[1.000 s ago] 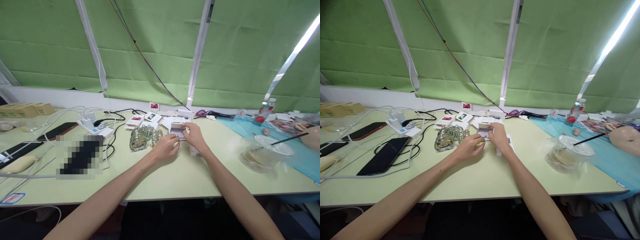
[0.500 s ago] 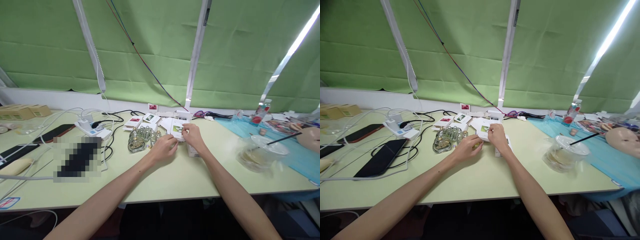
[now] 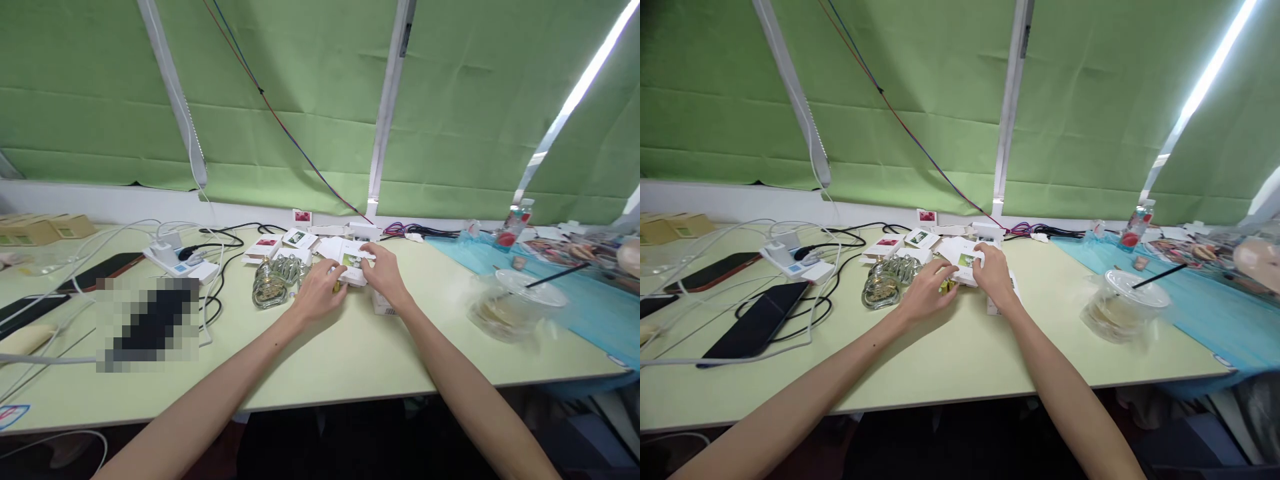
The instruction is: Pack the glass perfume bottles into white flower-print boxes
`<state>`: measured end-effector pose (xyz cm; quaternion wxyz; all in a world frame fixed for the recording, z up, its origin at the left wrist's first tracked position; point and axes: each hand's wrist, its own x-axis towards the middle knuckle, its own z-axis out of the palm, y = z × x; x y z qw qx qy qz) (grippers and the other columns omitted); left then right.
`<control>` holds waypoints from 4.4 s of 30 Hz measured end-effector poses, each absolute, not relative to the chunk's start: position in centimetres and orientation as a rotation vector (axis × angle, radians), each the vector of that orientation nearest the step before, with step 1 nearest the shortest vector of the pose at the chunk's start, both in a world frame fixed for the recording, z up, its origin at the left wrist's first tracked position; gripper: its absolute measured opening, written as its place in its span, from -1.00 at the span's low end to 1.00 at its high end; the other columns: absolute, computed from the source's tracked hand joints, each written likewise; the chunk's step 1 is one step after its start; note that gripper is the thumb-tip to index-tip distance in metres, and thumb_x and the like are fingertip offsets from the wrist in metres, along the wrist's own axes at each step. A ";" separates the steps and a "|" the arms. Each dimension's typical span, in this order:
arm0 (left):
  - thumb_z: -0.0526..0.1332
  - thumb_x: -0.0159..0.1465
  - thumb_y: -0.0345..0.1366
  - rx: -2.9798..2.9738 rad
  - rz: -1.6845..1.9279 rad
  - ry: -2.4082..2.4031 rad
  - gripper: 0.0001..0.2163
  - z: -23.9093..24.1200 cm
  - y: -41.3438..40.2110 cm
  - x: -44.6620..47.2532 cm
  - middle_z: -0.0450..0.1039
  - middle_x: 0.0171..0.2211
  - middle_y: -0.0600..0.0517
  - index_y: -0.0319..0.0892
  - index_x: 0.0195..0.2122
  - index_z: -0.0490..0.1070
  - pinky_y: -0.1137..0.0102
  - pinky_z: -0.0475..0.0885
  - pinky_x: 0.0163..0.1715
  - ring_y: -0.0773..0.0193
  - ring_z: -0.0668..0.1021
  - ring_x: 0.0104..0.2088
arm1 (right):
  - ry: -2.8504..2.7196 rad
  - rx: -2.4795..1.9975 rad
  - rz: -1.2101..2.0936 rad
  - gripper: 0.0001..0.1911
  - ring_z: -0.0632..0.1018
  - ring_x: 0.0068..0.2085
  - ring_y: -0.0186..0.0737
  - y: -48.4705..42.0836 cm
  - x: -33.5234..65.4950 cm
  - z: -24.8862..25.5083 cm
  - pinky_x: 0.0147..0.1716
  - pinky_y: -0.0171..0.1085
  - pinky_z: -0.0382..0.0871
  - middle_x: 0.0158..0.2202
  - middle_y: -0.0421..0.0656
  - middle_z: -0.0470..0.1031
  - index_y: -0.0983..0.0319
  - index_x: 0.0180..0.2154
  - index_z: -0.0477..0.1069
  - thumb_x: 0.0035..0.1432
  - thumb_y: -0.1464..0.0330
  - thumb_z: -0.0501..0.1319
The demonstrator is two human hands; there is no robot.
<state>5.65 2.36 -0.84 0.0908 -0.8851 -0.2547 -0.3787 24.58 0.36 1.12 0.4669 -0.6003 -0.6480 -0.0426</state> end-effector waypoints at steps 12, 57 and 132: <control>0.12 0.30 -0.54 -2.619 -0.937 -0.625 -0.70 -0.6 4.0 6.2 0.51 0.06 -0.21 -0.21 0.02 0.44 -0.13 0.25 0.31 -0.03 0.44 0.24 | -1.583 -1.508 -0.122 -0.61 0.55 -0.09 -0.04 0.4 24.8 0.8 -0.04 -0.09 0.43 -0.06 -0.01 0.58 0.24 -0.05 0.45 0.10 0.48 0.05; -0.02 0.46 -0.39 -2.358 -1.637 -0.805 -0.68 -0.9 4.4 5.5 0.56 0.08 -0.02 -0.09 0.12 0.43 0.22 0.52 0.13 0.18 0.58 0.11 | -1.681 -1.502 -0.129 -0.27 0.37 0.18 0.09 0.4 25.5 0.5 0.13 0.02 0.34 0.15 0.04 0.33 0.15 0.24 0.29 -0.01 0.51 0.22; 0.11 0.36 -0.42 -2.299 -1.875 -0.666 -0.89 -0.1 2.3 5.5 0.32 -0.11 -0.12 -0.17 -0.12 0.33 0.21 0.46 -0.02 0.15 0.47 -0.05 | -1.646 -2.700 0.031 -0.31 0.46 0.13 0.23 -3.9 24.3 4.9 -0.04 -0.03 0.34 0.18 0.16 0.31 0.11 0.32 0.08 0.27 0.01 0.13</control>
